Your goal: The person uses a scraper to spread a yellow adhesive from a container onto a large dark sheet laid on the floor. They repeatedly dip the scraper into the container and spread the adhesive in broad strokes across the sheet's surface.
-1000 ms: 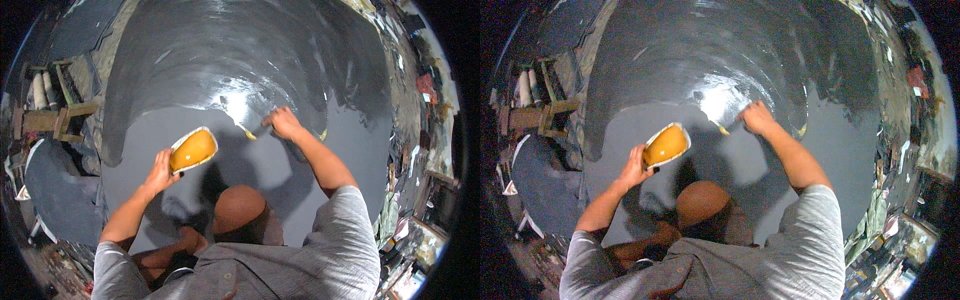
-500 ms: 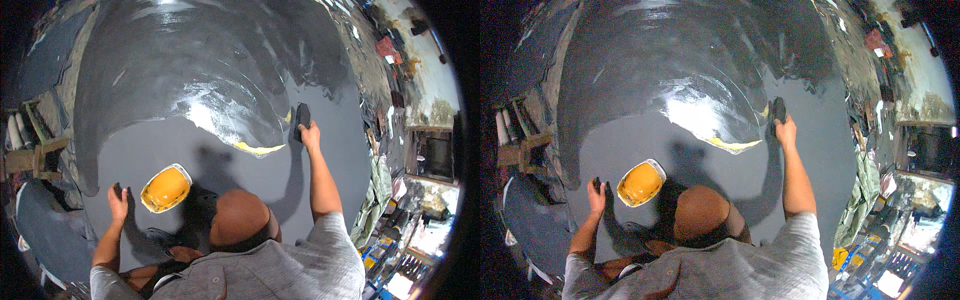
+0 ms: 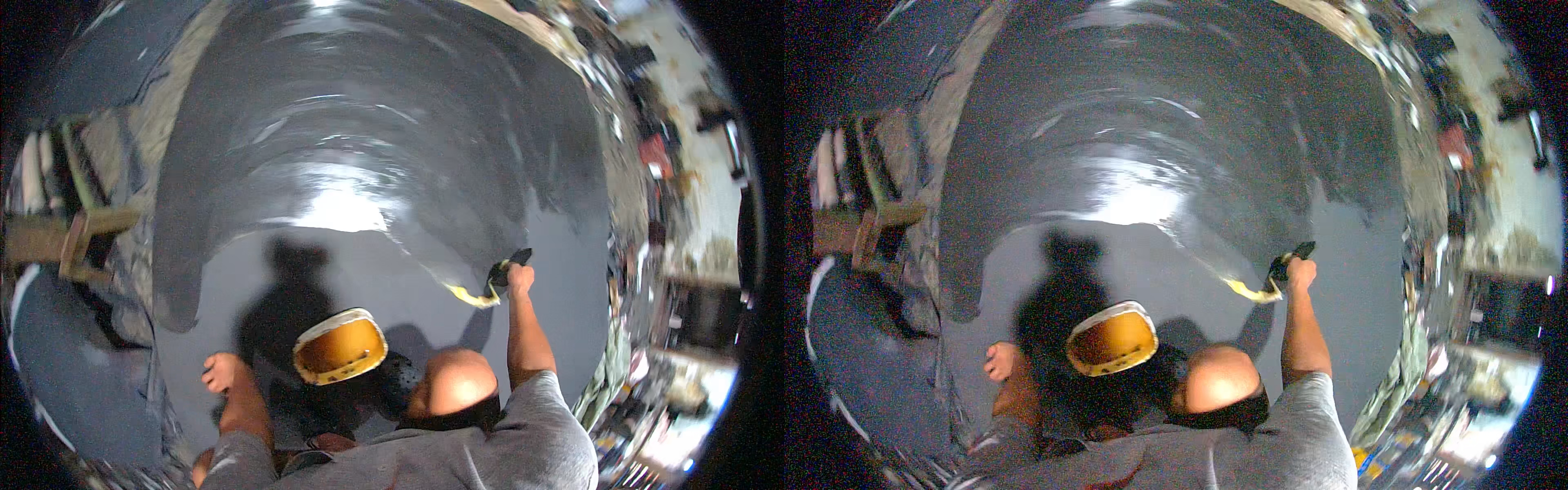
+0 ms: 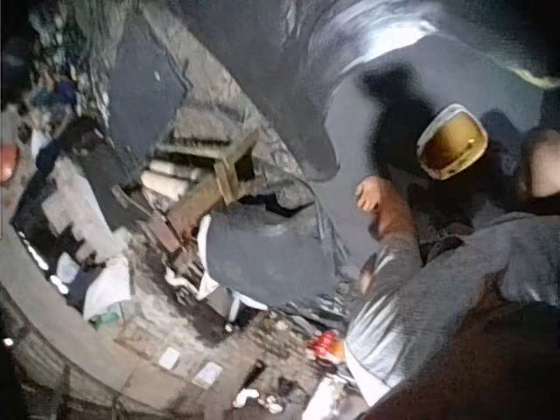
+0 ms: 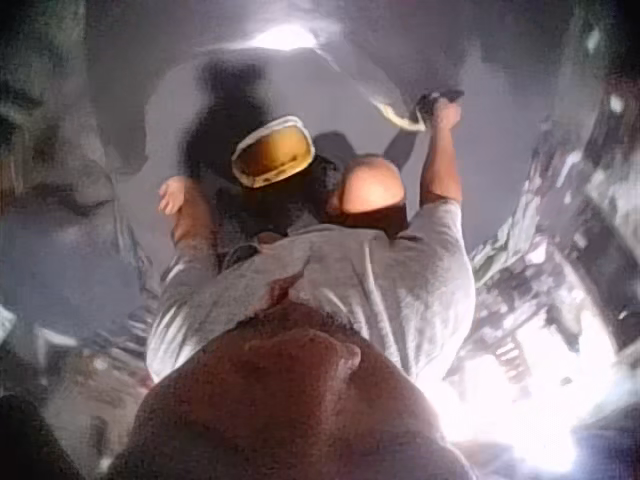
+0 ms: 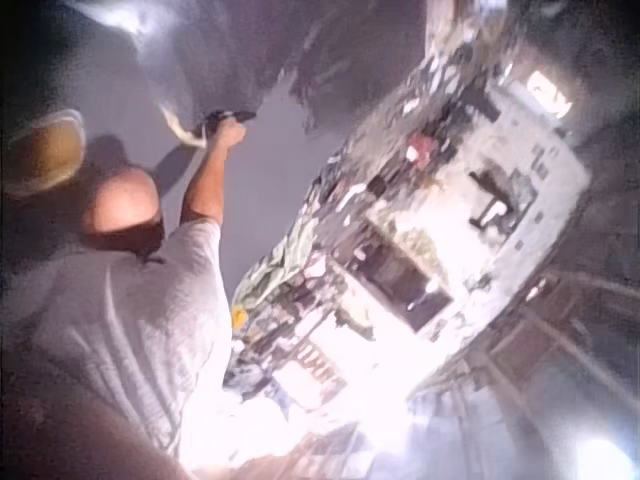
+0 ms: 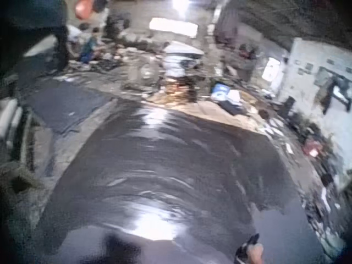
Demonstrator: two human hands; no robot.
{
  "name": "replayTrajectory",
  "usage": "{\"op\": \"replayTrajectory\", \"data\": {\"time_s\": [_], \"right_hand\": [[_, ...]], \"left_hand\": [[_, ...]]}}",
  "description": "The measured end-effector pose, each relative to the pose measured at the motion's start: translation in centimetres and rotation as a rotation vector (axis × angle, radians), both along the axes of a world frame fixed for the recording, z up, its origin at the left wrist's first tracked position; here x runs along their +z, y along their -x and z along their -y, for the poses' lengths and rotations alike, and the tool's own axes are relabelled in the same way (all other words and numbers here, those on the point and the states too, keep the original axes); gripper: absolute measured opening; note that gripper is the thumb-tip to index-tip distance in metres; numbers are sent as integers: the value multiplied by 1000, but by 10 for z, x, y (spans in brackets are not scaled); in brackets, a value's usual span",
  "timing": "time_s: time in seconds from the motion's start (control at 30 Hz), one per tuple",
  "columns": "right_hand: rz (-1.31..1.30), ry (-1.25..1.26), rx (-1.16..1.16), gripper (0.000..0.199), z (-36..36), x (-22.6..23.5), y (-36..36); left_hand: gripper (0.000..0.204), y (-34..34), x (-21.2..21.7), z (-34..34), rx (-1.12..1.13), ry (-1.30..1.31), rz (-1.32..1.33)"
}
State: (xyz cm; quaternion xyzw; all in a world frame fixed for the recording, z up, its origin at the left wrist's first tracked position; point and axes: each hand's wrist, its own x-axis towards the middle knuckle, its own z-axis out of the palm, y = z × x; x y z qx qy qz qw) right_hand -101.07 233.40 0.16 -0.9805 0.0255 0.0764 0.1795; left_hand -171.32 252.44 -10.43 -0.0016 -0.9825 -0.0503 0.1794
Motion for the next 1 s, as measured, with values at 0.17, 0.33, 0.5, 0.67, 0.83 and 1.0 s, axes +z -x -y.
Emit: {"op": "replayTrajectory", "data": {"time_s": [0.17, 0.33, 0.5, 0.67, 0.83, 1.0], "right_hand": [[65, 124, 405, 43, -211, -11, 38], [47, -35, 549, 33, -402, 18, 184], [-103, -66, 799, 31, -529, 15, 301], [-47, -112, 1060, 27, -572, 13, 415], [-135, -129, 1334, 20, -531, 44, 421], [50, 10, 914, 31, -509, 37, 292]], "left_hand": [[50, 7, -8, 15, 20, 52, -54], [50, 29, -46, 35, -25, 107, -30], [50, 30, -61, 45, -63, 0, -19], [50, 20, -48, 33, -161, 13, -22], [50, 10, -36, 28, -196, 64, -59], [50, 3, -30, 34, -206, 33, 5]]}}
